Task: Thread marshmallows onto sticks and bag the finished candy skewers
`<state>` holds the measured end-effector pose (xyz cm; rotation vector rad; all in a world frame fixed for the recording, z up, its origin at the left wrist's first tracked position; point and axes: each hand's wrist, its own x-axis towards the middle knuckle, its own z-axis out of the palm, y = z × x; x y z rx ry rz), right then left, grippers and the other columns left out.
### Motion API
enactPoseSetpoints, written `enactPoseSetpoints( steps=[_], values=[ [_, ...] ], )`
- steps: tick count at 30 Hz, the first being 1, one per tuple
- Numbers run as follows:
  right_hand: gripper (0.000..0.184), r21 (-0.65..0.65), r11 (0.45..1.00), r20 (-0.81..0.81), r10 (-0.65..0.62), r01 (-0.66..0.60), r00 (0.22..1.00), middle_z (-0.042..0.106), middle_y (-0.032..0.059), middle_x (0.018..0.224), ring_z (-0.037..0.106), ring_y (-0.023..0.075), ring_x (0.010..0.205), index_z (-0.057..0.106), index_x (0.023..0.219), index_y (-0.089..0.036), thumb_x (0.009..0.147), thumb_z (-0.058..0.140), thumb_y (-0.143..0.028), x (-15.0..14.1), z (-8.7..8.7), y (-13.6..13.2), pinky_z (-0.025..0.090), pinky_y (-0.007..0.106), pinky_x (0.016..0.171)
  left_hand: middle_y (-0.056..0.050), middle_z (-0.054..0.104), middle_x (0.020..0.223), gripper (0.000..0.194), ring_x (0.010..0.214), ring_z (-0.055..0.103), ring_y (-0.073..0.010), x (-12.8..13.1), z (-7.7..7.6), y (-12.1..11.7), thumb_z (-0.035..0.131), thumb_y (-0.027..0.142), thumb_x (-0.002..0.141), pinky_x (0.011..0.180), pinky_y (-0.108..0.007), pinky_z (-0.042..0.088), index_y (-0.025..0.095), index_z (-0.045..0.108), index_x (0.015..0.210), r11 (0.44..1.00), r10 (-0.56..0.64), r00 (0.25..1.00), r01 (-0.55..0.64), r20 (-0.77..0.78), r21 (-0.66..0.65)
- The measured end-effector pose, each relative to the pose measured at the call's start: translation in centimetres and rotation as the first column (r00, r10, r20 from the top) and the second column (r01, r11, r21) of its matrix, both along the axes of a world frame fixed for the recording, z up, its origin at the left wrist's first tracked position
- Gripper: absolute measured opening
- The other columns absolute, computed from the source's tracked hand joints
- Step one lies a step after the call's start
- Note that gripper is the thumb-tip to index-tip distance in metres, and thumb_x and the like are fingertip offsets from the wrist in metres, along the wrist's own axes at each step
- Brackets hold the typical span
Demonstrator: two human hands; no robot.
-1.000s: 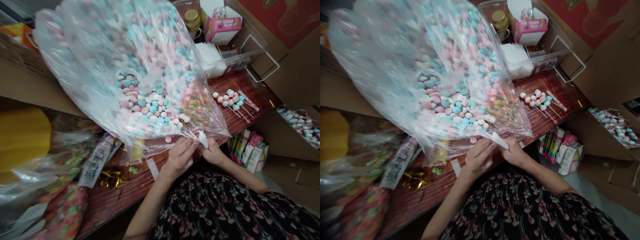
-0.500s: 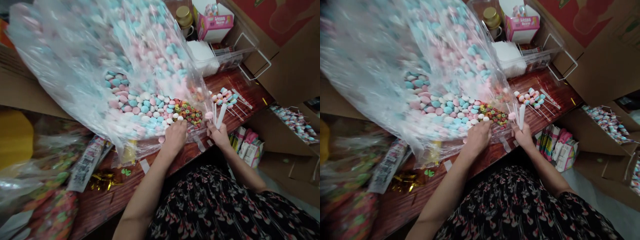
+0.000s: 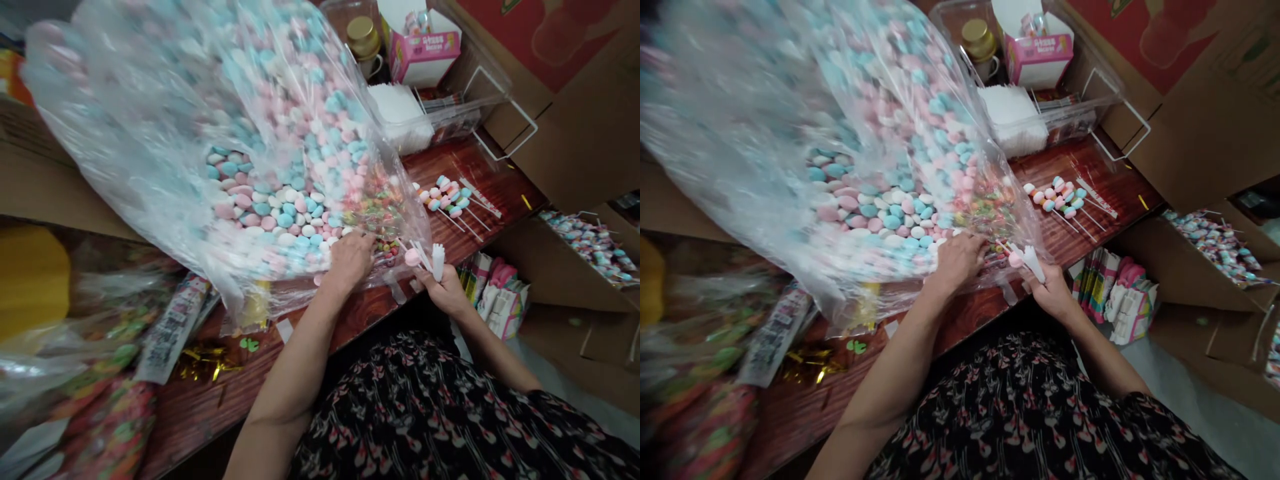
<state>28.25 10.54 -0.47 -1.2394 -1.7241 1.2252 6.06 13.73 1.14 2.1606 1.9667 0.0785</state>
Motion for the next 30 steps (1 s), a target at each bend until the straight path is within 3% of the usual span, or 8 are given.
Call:
enactPoseSetpoints(
  steps=[4,7,9,12,16,20,23,30],
  values=[
    [0.031,0.036,0.997,0.034,0.071,-0.072,0.997,0.057,-0.0017,0.064,0.047,0.0095,0.055,0.068,0.083,-0.016,0.096,0.052,-0.038,0.4,-0.3,-0.5,0.039,0.022,0.057,-0.013,0.067,0.104,0.023,0.104,0.061,-0.0288,-0.5,-0.7,-0.6,0.054,0.025,0.090,0.078,-0.038,0.049,0.021,0.073,0.104,0.997,-0.015,0.996,0.008,0.085,0.081],
    [0.028,0.065,0.993,0.042,0.101,-0.103,0.994,0.060,-0.0004,0.067,0.050,0.0105,0.057,0.068,0.084,-0.016,0.096,0.053,-0.035,0.4,-0.2,-0.5,0.041,0.022,0.058,-0.012,0.070,0.097,0.017,0.099,0.063,-0.0261,-0.5,-1.3,-1.1,0.058,0.023,0.088,0.085,-0.039,0.050,0.018,0.074,0.091,0.978,-0.020,0.925,-0.061,0.380,0.200],
    [0.025,0.088,0.990,0.047,0.111,-0.115,0.993,0.060,-0.0002,0.066,0.052,0.0111,0.059,0.068,0.082,-0.017,0.095,0.053,-0.031,0.3,0.1,-0.5,0.041,0.022,0.059,-0.009,0.072,0.091,0.014,0.088,0.065,-0.0212,-0.5,-1.2,-1.8,0.063,0.025,0.085,0.082,-0.036,0.052,0.017,0.074,0.089,0.971,-0.013,0.730,-0.153,0.684,0.182],
    [0.022,0.110,0.982,0.046,0.151,-0.155,0.988,0.061,0.0002,0.066,0.055,0.0119,0.060,0.068,0.080,-0.017,0.094,0.052,-0.024,0.0,0.8,-0.6,0.042,0.022,0.061,-0.005,0.074,0.082,0.016,0.072,0.066,-0.0160,-0.9,-0.2,-3.2,0.075,0.029,0.076,0.067,-0.028,0.054,0.017,0.074,0.086,0.958,0.132,0.295,-0.284,0.946,-0.045],
    [0.021,0.120,0.961,0.069,0.241,-0.248,0.968,0.069,0.0019,0.078,0.061,0.0131,0.067,0.070,0.094,-0.016,0.090,0.050,-0.014,-1.3,1.5,-0.5,0.046,0.022,0.067,-0.002,0.074,0.079,0.027,0.062,0.066,-0.0137,-1.9,1.0,-5.0,0.086,0.026,0.062,0.061,-0.027,0.055,0.018,0.075,0.085,0.888,0.284,-0.101,-0.347,0.954,-0.301],
    [0.036,0.145,0.941,0.126,0.289,-0.306,0.949,0.075,0.0055,0.094,0.067,0.0163,0.079,0.071,0.109,-0.015,0.084,0.047,-0.006,-3.1,1.7,-0.3,0.049,0.025,0.077,-0.001,0.074,0.074,0.030,0.059,0.065,-0.0114,-2.8,1.1,-6.0,0.089,0.027,0.058,0.063,-0.026,0.056,0.019,0.076,0.084,0.874,0.302,-0.369,-0.261,0.879,-0.410],
    [0.044,0.141,0.928,0.167,0.322,-0.346,0.932,0.076,0.0055,0.098,0.069,0.0173,0.082,0.071,0.112,-0.017,0.079,0.046,-0.002,-4.1,1.7,-0.1,0.049,0.025,0.077,-0.003,0.075,0.081,0.026,0.060,0.064,-0.0095,-3.0,1.0,-6.4,0.089,0.031,0.061,0.064,-0.024,0.055,0.019,0.076,0.081,0.887,0.268,-0.473,-0.220,0.839,-0.407],
    [0.043,0.154,0.913,0.212,0.343,-0.377,0.915,0.076,0.0032,0.090,0.067,0.0153,0.074,0.072,0.107,-0.018,0.078,0.045,-0.001,-4.7,2.2,-0.1,0.046,0.023,0.070,-0.003,0.075,0.089,0.024,0.087,0.070,-0.0156,-2.6,0.9,-6.6,0.087,0.031,0.066,0.074,-0.025,0.055,0.020,0.071,0.078,0.884,0.179,-0.574,-0.263,0.799,-0.387]
  ],
)
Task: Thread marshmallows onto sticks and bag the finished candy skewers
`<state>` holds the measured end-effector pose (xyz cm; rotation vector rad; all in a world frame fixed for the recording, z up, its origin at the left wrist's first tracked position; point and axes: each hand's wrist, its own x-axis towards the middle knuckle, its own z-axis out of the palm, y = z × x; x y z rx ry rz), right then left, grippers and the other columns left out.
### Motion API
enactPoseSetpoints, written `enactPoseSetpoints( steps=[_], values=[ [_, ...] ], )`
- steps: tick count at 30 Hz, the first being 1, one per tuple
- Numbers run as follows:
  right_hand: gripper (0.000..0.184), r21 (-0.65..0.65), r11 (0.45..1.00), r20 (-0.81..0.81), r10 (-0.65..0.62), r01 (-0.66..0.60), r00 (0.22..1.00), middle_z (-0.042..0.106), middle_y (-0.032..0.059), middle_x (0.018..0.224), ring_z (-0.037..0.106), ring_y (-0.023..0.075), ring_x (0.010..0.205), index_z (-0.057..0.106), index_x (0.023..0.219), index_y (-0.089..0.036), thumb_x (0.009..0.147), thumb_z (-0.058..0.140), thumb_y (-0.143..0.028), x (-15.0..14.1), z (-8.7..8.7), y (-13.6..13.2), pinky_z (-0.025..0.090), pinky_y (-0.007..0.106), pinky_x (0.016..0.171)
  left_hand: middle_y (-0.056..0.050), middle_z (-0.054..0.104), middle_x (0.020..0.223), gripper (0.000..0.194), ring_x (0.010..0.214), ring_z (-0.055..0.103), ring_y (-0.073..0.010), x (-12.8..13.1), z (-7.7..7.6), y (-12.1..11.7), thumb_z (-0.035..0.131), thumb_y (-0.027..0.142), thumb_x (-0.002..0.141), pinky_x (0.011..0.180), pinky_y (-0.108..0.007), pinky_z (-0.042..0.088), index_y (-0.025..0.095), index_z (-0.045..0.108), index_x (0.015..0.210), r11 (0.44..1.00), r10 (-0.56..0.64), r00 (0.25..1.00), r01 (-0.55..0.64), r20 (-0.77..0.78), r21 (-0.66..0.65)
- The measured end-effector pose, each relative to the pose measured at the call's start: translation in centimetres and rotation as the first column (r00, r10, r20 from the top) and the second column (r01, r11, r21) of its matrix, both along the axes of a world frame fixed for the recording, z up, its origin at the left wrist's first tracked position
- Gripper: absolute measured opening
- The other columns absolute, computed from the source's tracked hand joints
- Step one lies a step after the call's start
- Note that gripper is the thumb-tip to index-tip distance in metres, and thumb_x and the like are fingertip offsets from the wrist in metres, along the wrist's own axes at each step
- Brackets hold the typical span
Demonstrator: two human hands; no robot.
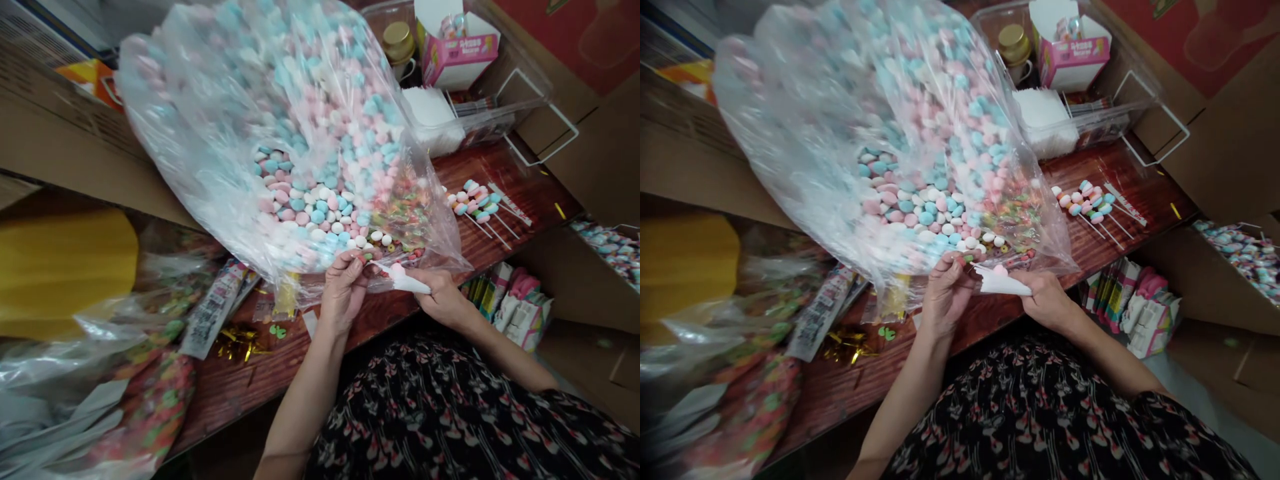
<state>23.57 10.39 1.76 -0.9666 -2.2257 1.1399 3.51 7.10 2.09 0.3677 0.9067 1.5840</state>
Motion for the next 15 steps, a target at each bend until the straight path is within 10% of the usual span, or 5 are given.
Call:
enactPoseSetpoints(
  steps=[8,13,15],
  values=[
    [0.037,-0.036,0.996,0.046,-0.075,0.077,0.996,0.076,0.0030,0.086,0.065,0.0156,0.071,0.073,0.105,-0.018,0.082,0.048,-0.005,-0.2,-0.8,-0.4,0.045,0.023,0.068,-0.004,0.076,0.102,0.015,0.092,0.072,-0.0187,0.7,-0.9,-0.7,0.079,0.031,0.076,0.079,-0.030,0.057,0.023,0.071,0.086,0.996,0.049,0.977,-0.031,-0.207,0.086],
    [0.037,-0.048,0.996,0.071,-0.070,0.074,0.995,0.075,0.0042,0.089,0.066,0.0166,0.074,0.073,0.108,-0.019,0.083,0.048,-0.007,0.1,-1.3,-0.5,0.046,0.024,0.071,-0.006,0.076,0.107,0.008,0.103,0.071,-0.0207,0.3,-1.3,-1.3,0.075,0.019,0.079,0.095,-0.038,0.054,0.022,0.075,0.086,0.954,0.239,0.602,0.001,-0.762,0.299],
    [0.032,-0.056,0.996,0.004,-0.062,0.062,0.998,0.074,0.0031,0.083,0.063,0.0151,0.070,0.073,0.102,-0.018,0.085,0.047,-0.008,-0.1,-1.2,-0.6,0.045,0.023,0.068,-0.006,0.077,0.104,0.008,0.101,0.072,-0.0209,0.5,-1.3,-1.5,0.073,0.021,0.081,0.093,-0.038,0.055,0.023,0.075,0.089,0.960,0.233,0.576,-0.006,-0.784,0.281]
  ],
)
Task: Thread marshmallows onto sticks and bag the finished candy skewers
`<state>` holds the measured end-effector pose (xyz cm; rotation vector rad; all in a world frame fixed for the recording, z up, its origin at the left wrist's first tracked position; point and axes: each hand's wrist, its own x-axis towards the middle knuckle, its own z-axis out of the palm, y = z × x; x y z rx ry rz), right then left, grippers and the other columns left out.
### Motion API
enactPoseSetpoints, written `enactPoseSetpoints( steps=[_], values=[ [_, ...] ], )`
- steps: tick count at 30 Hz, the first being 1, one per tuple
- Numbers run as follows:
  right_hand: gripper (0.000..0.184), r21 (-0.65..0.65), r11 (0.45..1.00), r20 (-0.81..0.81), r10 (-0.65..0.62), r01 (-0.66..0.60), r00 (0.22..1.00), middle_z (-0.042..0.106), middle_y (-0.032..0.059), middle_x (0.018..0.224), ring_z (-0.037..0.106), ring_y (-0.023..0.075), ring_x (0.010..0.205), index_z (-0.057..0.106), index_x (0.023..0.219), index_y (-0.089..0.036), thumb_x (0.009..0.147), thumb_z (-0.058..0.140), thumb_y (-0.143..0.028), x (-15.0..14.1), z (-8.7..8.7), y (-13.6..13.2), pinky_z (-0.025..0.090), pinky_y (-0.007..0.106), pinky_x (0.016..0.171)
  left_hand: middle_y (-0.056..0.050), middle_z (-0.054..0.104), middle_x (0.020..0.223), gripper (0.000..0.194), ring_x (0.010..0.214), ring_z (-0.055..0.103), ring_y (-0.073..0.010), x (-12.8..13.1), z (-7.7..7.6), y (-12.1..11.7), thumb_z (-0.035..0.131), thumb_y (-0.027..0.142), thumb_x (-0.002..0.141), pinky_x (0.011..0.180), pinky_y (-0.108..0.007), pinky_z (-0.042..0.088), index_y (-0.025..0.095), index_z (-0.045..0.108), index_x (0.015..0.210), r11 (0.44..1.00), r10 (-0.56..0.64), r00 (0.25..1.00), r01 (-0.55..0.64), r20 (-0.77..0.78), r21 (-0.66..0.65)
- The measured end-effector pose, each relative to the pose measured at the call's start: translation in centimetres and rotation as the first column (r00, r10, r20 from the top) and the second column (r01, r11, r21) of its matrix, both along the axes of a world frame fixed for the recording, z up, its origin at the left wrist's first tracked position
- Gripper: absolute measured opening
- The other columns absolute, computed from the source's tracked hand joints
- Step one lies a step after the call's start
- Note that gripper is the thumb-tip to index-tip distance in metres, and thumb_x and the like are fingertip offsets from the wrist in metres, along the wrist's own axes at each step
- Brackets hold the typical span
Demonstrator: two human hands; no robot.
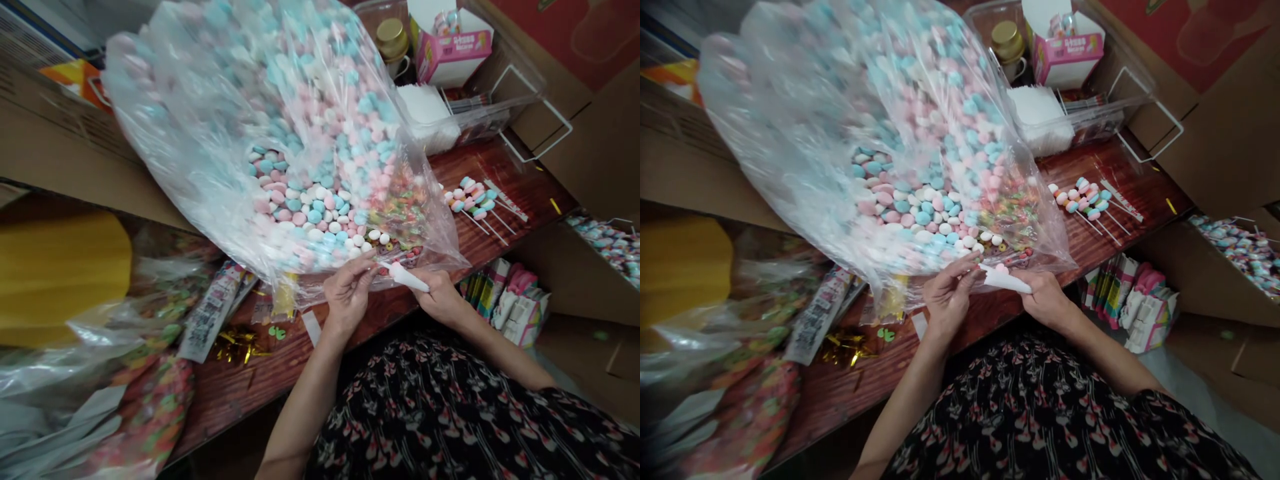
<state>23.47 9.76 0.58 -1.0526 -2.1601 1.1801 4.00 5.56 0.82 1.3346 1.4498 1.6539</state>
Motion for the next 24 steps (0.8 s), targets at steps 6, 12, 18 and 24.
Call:
enactPoseSetpoints(
  steps=[6,12,18,24],
  values=[
    [0.029,-0.079,0.996,-0.164,-0.048,0.036,0.985,0.058,-0.0009,0.061,0.049,0.0112,0.054,0.066,0.071,-0.017,0.094,0.050,-0.025,-0.7,0.7,-0.3,0.040,0.022,0.056,-0.004,0.078,0.093,0.017,0.092,0.073,-0.0216,1.5,0.9,0.0,0.081,0.035,0.073,0.086,-0.038,0.059,0.023,0.074,0.082,0.986,0.090,0.877,-0.013,0.472,-0.165],
    [0.033,-0.066,0.998,-0.143,-0.009,-0.001,0.990,0.052,-0.0028,0.058,0.042,0.0097,0.052,0.057,0.064,-0.018,0.095,0.051,-0.027,0.0,0.5,-0.3,0.035,0.022,0.054,-0.002,0.077,0.081,0.023,0.080,0.072,-0.0160,1.4,1.8,0.3,0.090,0.027,0.058,0.076,-0.028,0.058,0.021,0.075,0.075,0.978,0.132,0.756,0.008,0.641,-0.210],
    [0.024,-0.052,0.998,-0.110,0.030,-0.036,0.993,0.061,-0.0021,0.066,0.048,0.0099,0.056,0.068,0.079,-0.016,0.093,0.049,-0.018,0.5,0.6,-0.6,0.036,0.021,0.058,0.001,0.077,0.076,0.022,0.074,0.071,-0.0143,1.5,1.1,0.2,0.089,0.024,0.058,0.073,-0.026,0.057,0.022,0.074,0.074,0.977,0.158,0.766,-0.028,0.623,-0.213],
    [0.023,-0.041,0.999,-0.044,0.032,-0.034,0.998,0.066,-0.0002,0.070,0.054,0.0121,0.061,0.072,0.085,-0.016,0.090,0.049,-0.014,0.9,-0.1,-0.7,0.039,0.021,0.061,-0.001,0.077,0.085,0.010,0.082,0.072,-0.0180,1.5,0.5,-0.2,0.082,0.026,0.071,0.086,-0.035,0.057,0.023,0.076,0.078,0.986,0.094,0.965,-0.056,0.243,-0.158]
  ],
)
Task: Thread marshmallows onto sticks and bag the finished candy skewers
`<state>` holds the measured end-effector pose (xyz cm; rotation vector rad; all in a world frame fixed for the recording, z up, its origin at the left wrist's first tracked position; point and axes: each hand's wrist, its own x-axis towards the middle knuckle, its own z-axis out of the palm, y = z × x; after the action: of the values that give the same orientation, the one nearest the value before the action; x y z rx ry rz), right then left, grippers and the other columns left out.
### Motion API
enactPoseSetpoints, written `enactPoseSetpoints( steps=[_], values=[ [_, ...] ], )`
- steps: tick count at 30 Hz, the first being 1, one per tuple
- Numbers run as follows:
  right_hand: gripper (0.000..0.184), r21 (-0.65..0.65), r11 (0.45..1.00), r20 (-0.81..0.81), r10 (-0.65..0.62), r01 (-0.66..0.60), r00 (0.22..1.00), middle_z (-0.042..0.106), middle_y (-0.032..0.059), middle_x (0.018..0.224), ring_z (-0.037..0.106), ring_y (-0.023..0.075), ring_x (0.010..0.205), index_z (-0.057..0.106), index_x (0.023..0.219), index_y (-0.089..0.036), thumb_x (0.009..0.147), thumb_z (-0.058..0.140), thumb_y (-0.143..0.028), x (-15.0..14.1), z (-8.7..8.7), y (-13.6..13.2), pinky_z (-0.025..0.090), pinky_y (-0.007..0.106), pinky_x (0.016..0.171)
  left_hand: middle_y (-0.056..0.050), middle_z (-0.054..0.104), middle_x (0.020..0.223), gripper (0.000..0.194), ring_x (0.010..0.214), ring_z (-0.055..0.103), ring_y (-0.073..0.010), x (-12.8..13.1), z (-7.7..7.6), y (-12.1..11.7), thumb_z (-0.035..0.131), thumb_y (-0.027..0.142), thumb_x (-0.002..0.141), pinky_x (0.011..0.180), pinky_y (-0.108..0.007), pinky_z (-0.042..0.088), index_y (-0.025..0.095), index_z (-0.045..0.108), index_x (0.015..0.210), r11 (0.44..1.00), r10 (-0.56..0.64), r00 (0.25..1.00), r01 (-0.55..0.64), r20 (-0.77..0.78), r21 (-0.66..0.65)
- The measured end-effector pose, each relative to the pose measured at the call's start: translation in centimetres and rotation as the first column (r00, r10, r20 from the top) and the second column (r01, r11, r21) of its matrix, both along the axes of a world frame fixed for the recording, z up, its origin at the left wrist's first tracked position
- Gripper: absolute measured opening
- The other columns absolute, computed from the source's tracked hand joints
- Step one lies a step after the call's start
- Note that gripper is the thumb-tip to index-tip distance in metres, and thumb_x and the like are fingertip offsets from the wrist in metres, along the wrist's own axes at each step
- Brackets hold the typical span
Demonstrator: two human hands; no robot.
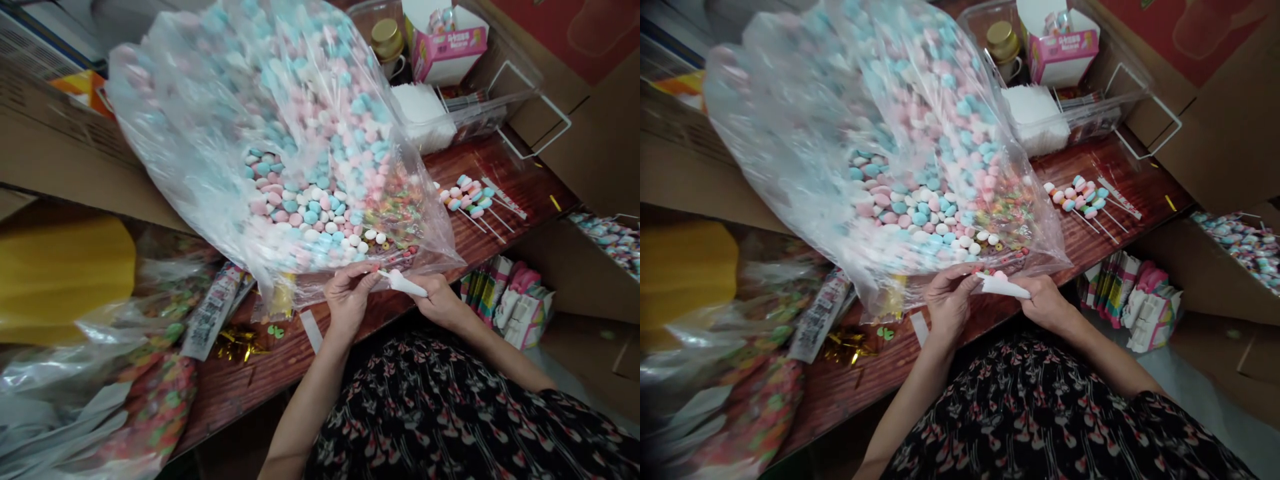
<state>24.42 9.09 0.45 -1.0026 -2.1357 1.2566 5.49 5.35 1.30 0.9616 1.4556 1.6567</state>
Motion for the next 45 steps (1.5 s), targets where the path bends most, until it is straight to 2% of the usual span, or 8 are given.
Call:
enactPoseSetpoints(
  steps=[4,12,19,23,28,33,41,45],
  values=[
    [0.024,-0.022,1.000,-0.002,-0.009,0.009,1.000,0.067,-0.0001,0.072,0.056,0.0123,0.064,0.071,0.085,-0.017,0.091,0.048,-0.014,0.2,-0.3,0.0,0.040,0.022,0.064,-0.002,0.078,0.089,0.009,0.083,0.072,-0.0172,0.2,0.0,-0.4,0.076,0.024,0.079,0.086,-0.033,0.056,0.025,0.077,0.087,0.997,-0.052,0.981,0.060,-0.187,0.038],
    [0.034,-0.150,0.982,-0.174,-0.138,0.112,0.975,0.051,-0.0025,0.057,0.047,0.0108,0.054,0.055,0.066,-0.019,0.096,0.048,-0.032,0.0,-1.3,-1.3,0.039,0.024,0.057,0.003,0.074,0.079,0.072,0.078,0.072,-0.0137,2.1,0.4,-0.2,0.080,0.026,0.076,0.085,-0.028,0.056,0.028,0.049,0.140,0.999,-0.042,0.986,0.046,0.160,-0.017],
    [0.036,-0.187,0.948,-0.236,-0.296,0.256,0.925,0.050,-0.0027,0.053,0.045,0.0103,0.049,0.058,0.066,-0.018,0.096,0.051,-0.039,-0.1,-0.9,-0.7,0.038,0.025,0.052,-0.003,0.073,0.087,0.035,0.079,0.068,-0.0161,0.6,0.2,1.7,0.067,0.036,0.087,0.078,-0.029,0.052,0.024,0.065,0.119,0.986,-0.161,0.972,0.152,-0.171,-0.064],
    [0.037,-0.153,0.917,-0.237,-0.395,0.368,0.888,0.050,-0.0028,0.052,0.044,0.0101,0.048,0.058,0.065,-0.019,0.095,0.053,-0.040,0.9,-0.3,0.5,0.039,0.025,0.051,-0.009,0.069,0.090,0.017,0.092,0.064,-0.0238,-0.9,0.2,5.3,0.063,0.035,0.088,0.082,-0.034,0.048,0.020,0.071,0.089,0.975,-0.215,0.590,0.078,-0.779,-0.210],
    [0.037,-0.077,0.945,-0.194,-0.326,0.317,0.925,0.048,-0.0025,0.057,0.044,0.0110,0.053,0.051,0.064,-0.020,0.096,0.051,-0.039,1.7,-1.0,-0.1,0.037,0.026,0.055,-0.013,0.062,0.093,0.017,0.099,0.058,-0.0284,0.0,-0.8,6.8,0.050,0.022,0.092,0.069,-0.034,0.044,0.020,0.067,0.092,0.910,-0.405,0.152,-0.033,-0.902,-0.414],
    [0.036,-0.110,0.967,-0.189,-0.246,0.229,0.951,0.041,-0.0032,0.061,0.039,0.0110,0.057,0.047,0.066,-0.020,0.096,0.050,-0.039,1.9,-1.2,-0.5,0.034,0.026,0.057,-0.012,0.061,0.094,0.017,0.102,0.055,-0.0278,0.1,-1.6,6.4,0.050,0.018,0.091,0.070,-0.034,0.042,0.021,0.067,0.092,0.922,-0.384,0.108,-0.011,-0.917,-0.387],
    [0.032,-0.053,0.979,-0.229,-0.206,0.199,0.951,0.041,-0.0036,0.060,0.039,0.0105,0.055,0.048,0.066,-0.020,0.095,0.051,-0.031,2.3,-1.0,0.3,0.032,0.025,0.055,-0.008,0.064,0.091,0.023,0.087,0.058,-0.0218,-1.8,0.2,7.1,0.049,0.030,0.095,0.072,-0.031,0.040,0.020,0.070,0.092,0.971,-0.221,0.284,-0.025,-0.933,-0.238],
    [0.026,-0.046,0.982,-0.244,-0.187,0.181,0.951,0.044,-0.0034,0.061,0.040,0.0101,0.055,0.052,0.069,-0.020,0.094,0.051,-0.025,2.4,-1.3,0.2,0.033,0.025,0.055,-0.010,0.064,0.096,0.022,0.091,0.057,-0.0253,-2.0,0.3,7.3,0.052,0.032,0.094,0.067,-0.032,0.038,0.022,0.071,0.098,0.948,-0.310,0.111,-0.040,-0.944,-0.316]
  ],
)
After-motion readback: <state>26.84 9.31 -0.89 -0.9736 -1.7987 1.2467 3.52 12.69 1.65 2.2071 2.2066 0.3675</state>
